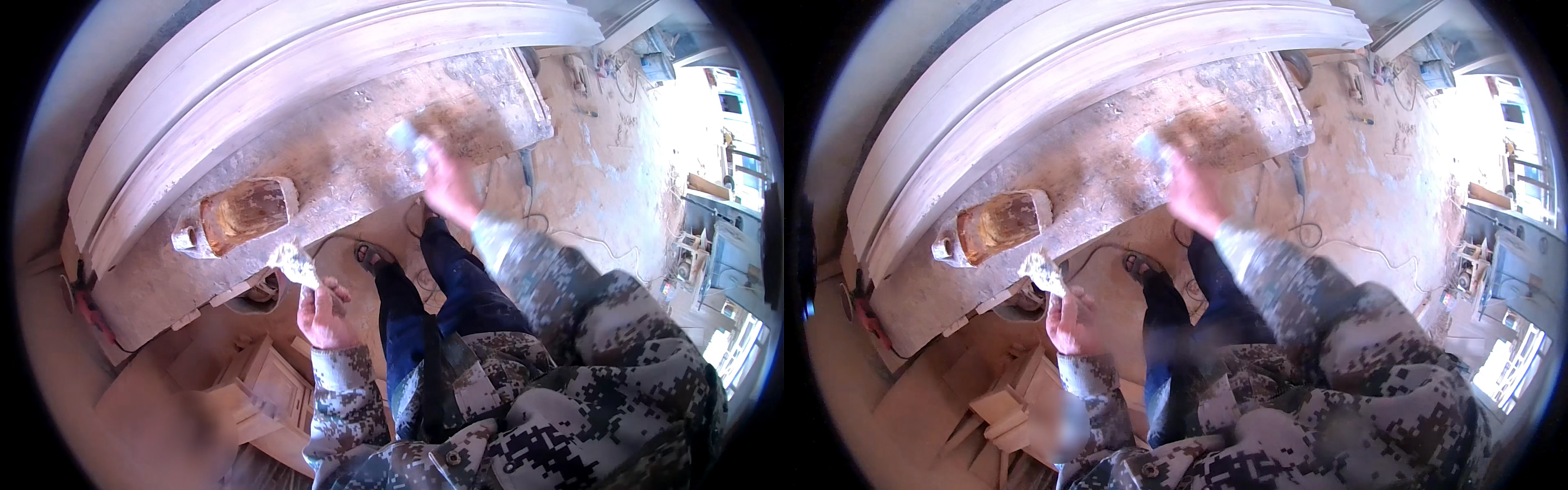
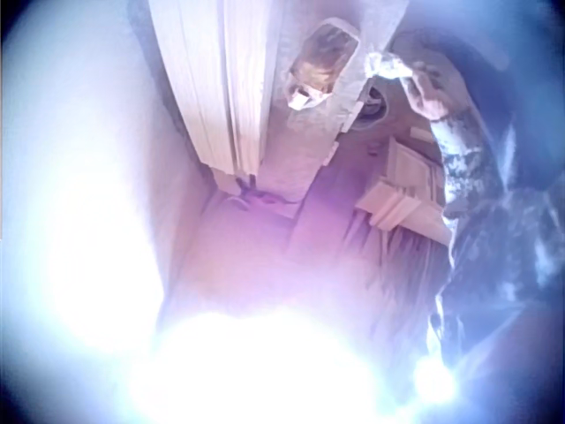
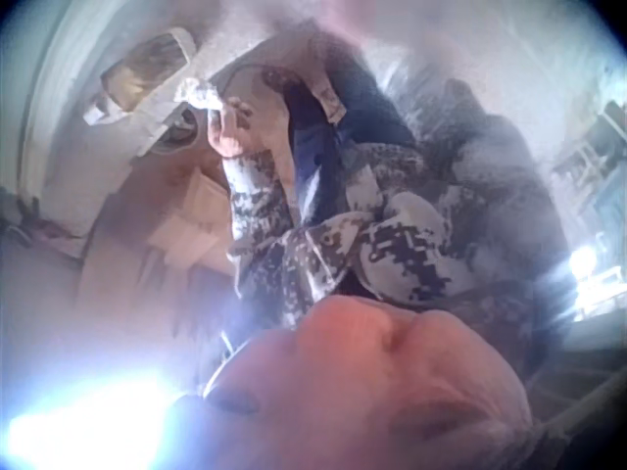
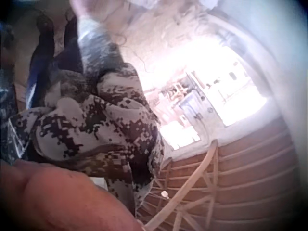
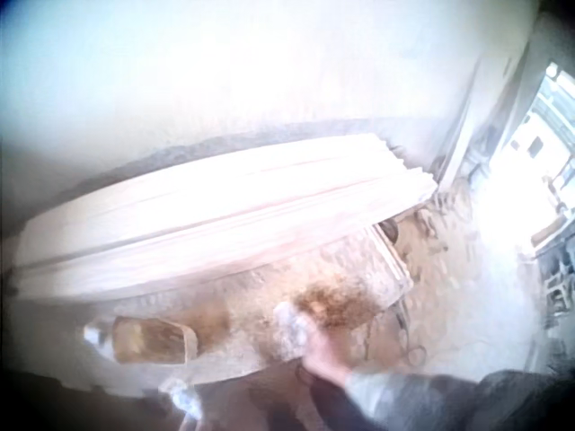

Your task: The person applies white adhesive to a wooden molding piece using a small brush. They repeatedly dip the brush into a container and spread the glue along the edges of the wood. The person also uses a putty knife to scrape excess glue from the brush and the work surface.

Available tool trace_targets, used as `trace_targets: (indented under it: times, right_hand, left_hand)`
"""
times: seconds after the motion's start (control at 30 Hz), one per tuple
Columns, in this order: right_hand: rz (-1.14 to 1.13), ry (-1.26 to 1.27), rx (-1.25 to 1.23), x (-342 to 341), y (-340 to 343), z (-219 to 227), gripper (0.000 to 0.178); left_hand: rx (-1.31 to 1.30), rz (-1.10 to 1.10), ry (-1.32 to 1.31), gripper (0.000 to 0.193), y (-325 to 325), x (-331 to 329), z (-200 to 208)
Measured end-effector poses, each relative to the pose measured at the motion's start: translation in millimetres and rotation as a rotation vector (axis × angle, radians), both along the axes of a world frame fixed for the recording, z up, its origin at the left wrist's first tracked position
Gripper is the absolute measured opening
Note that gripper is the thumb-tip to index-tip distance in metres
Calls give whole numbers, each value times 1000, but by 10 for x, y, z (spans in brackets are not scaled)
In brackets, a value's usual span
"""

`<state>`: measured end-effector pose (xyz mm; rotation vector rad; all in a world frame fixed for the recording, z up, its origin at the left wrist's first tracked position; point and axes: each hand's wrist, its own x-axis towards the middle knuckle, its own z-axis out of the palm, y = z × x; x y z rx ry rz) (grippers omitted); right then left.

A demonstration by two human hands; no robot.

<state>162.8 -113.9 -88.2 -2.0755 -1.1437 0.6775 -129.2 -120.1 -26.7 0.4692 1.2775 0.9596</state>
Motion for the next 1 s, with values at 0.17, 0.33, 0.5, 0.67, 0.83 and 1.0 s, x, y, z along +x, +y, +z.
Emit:
trace_targets:
  times: [0.17,0.33,0.5,0.67,0.83,1.0]
  right_hand:
    - [12,-140,-297,793,503,2,35]
    - [360,-99,-154,116,810,-60,32]
    - [73,172,-170,-216,1039,281,39]
    - [-199,578,-283,324,1445,206,32]
    - [251,-17,-812,511,1310,737,32]
    - [394,65,-746,706,1135,737,37]
  left_hand:
    - [-31,34,-44,20,-235,-318,-244]
    - [-80,21,-35,20,-364,-313,-236]
    - [-54,66,-34,17,-307,-278,-93]
    - [-78,69,-57,16,-234,-215,-141]
    - [-71,71,-54,16,-284,-465,-193]
    - [17,87,-35,19,-156,-424,-120]
